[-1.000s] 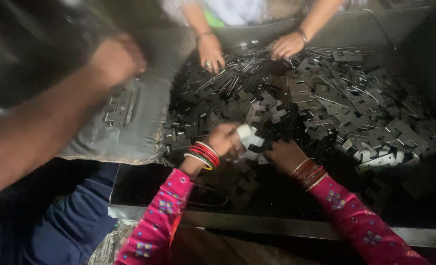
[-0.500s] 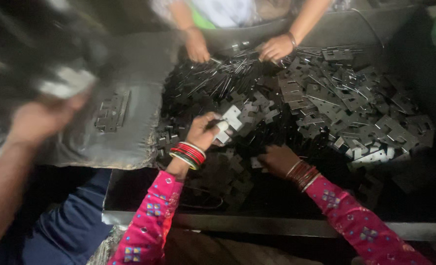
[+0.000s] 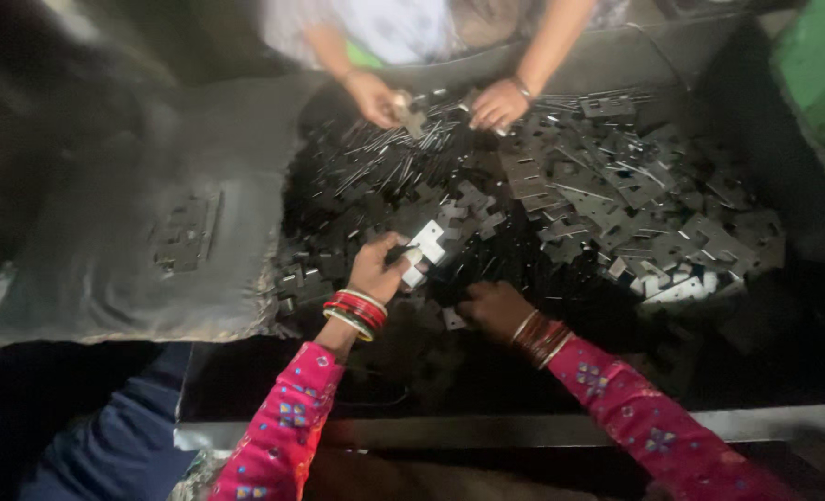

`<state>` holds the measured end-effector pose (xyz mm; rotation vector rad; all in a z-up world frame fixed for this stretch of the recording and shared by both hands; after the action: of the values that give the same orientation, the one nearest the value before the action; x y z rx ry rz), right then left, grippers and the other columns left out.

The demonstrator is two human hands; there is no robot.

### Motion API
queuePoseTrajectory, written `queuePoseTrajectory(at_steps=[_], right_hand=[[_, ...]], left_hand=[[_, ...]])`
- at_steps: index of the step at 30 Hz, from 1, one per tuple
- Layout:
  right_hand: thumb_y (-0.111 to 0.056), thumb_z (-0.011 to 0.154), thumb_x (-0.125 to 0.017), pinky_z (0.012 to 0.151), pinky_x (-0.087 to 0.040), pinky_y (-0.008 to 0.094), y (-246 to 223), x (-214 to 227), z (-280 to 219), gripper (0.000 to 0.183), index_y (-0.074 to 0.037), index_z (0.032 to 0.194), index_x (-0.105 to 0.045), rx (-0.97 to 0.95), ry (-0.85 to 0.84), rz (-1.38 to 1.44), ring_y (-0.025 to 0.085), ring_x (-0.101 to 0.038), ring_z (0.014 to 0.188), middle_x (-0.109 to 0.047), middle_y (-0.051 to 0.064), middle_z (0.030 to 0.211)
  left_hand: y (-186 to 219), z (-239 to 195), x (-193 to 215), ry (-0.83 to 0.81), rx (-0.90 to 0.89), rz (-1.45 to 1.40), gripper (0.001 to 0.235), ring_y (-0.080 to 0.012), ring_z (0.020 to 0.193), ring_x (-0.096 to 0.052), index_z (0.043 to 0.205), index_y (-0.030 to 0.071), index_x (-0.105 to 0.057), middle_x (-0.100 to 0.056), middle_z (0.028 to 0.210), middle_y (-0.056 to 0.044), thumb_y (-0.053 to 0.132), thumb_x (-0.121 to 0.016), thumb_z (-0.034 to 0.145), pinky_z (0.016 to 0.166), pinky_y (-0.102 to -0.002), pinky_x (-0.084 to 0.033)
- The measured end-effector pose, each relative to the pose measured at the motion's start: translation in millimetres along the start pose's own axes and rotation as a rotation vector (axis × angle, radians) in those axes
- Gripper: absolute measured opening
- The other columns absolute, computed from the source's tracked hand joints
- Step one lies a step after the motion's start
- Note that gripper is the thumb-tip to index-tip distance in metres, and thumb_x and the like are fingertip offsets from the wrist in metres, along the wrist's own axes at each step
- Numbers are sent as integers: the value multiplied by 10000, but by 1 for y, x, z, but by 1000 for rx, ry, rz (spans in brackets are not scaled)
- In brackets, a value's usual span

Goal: The person sorts metal brackets from a large bin into a separate container by hand while working at a fabrication table.

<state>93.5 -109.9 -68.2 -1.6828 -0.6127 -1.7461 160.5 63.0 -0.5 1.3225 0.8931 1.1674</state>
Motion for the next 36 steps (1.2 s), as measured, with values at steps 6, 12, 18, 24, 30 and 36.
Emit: queuePoseTrajectory(at_steps=[6,12,18,24,30,36], right_hand=[[-39,629,-724,804,-571,431,31,47,-26,417,-127,1035,-769,-62,262,255,376,-685,996,-674,200,1184],[-168,933,-743,842,-599,425,137,89,-97,224,-81,1138,-718,-600,677,1243,268,-698,961,-745,96,1113],[-198,926,-642,812,-602,632,112,48,-92,321,-19,1189,-607,-981,521,2075,324,-763,999,-754,171,1122],[-314,1063,-645,865,-545,417,43,8,-51,361,-21,1274,-659,-724,393,1954,283,-621,1089,-665,126,1201],[-346,737,-750,760,-571,446,107,108,-72,411,-60,1028,-699,-613,471,-301,362,-627,1011,-664,132,1013],[-172,885,-673,769,-567,484,147,91,-79,130,-134,1007,-695,-448,463,-414,307,-620,1092,-649,61,1074]], left_hand=[[4,-1,2,25,100,-83,178,-155,714,-727,1116,-1,-642,-752,879,-101,54,-662,948,537,-299,-606],[25,-3,1,41,100,-236,175,-188,720,-739,1127,-17,-643,-783,942,-141,70,-613,978,569,-313,-606],[21,-21,-52,3,126,-359,250,-244,807,-764,1186,-3,-635,-772,995,-149,79,-600,952,649,-355,-650],[25,-71,-120,29,-63,539,491,-398,860,-700,1358,-28,-563,-721,936,-282,138,-704,917,825,-470,-564],[60,-35,-39,154,-29,455,396,-329,635,-742,1234,85,-666,-766,854,-148,106,-599,844,618,-443,-588],[145,-37,55,569,-224,1386,299,-331,667,-699,1180,154,-647,-715,827,-93,146,-649,881,598,-489,-553]])
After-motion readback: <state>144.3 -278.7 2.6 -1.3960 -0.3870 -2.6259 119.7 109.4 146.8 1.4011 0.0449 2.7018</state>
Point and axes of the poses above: each hand's wrist, its own z-axis towards the middle knuckle, its own x-axis out of the back of the hand, y = z × x, the point moved 9 cm from there along z, towards the middle knuckle
